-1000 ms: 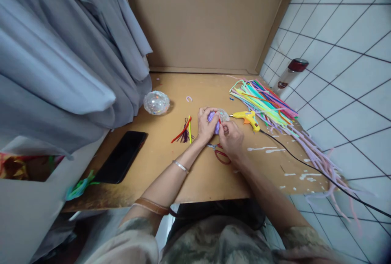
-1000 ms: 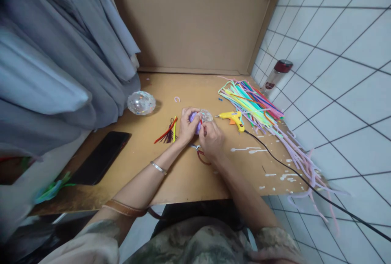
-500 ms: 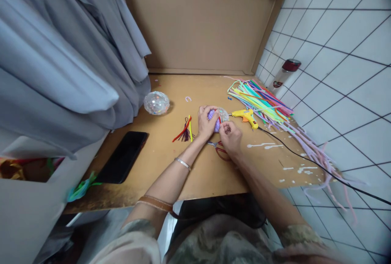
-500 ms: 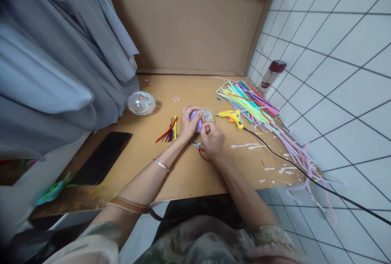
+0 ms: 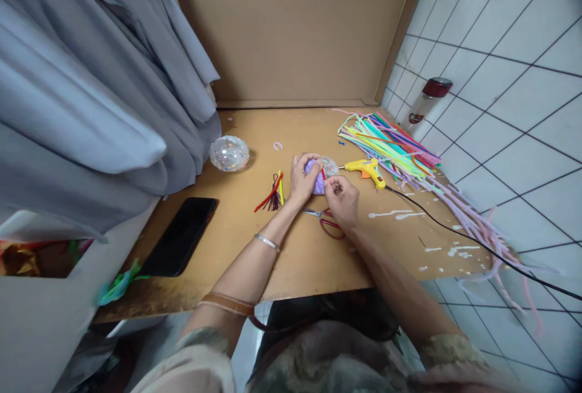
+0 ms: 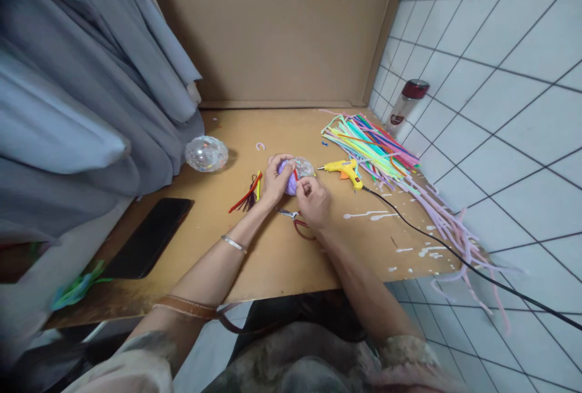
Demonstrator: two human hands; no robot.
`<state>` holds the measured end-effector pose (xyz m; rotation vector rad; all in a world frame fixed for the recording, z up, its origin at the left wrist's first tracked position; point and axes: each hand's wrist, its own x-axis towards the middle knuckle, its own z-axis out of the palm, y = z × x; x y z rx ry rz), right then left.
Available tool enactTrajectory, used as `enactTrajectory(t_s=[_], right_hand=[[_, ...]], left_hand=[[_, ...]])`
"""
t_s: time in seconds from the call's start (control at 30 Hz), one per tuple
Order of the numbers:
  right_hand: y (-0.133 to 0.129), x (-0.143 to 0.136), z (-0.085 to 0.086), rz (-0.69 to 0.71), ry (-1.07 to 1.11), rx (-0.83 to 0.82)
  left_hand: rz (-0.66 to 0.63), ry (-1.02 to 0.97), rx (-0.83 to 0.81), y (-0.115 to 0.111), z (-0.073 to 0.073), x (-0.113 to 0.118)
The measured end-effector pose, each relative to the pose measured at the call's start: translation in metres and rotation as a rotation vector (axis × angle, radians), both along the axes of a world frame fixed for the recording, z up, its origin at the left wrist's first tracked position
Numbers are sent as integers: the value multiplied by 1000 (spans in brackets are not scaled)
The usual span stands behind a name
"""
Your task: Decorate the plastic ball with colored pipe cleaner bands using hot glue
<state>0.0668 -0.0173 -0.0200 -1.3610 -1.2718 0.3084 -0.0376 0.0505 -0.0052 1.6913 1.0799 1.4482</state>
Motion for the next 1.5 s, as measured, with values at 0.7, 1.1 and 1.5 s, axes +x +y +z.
enactTrajectory(t_s=[0.7, 1.1, 1.5], right_hand=[[2, 5, 1, 37, -34, 13], [4, 11, -1, 60, 181, -23], [11, 7, -3, 1, -211, 77]], left_hand=[[-232, -116, -100, 16, -15, -13], [-203, -226, -156, 29, -27, -11], [-213, -166, -124, 27, -25, -12]])
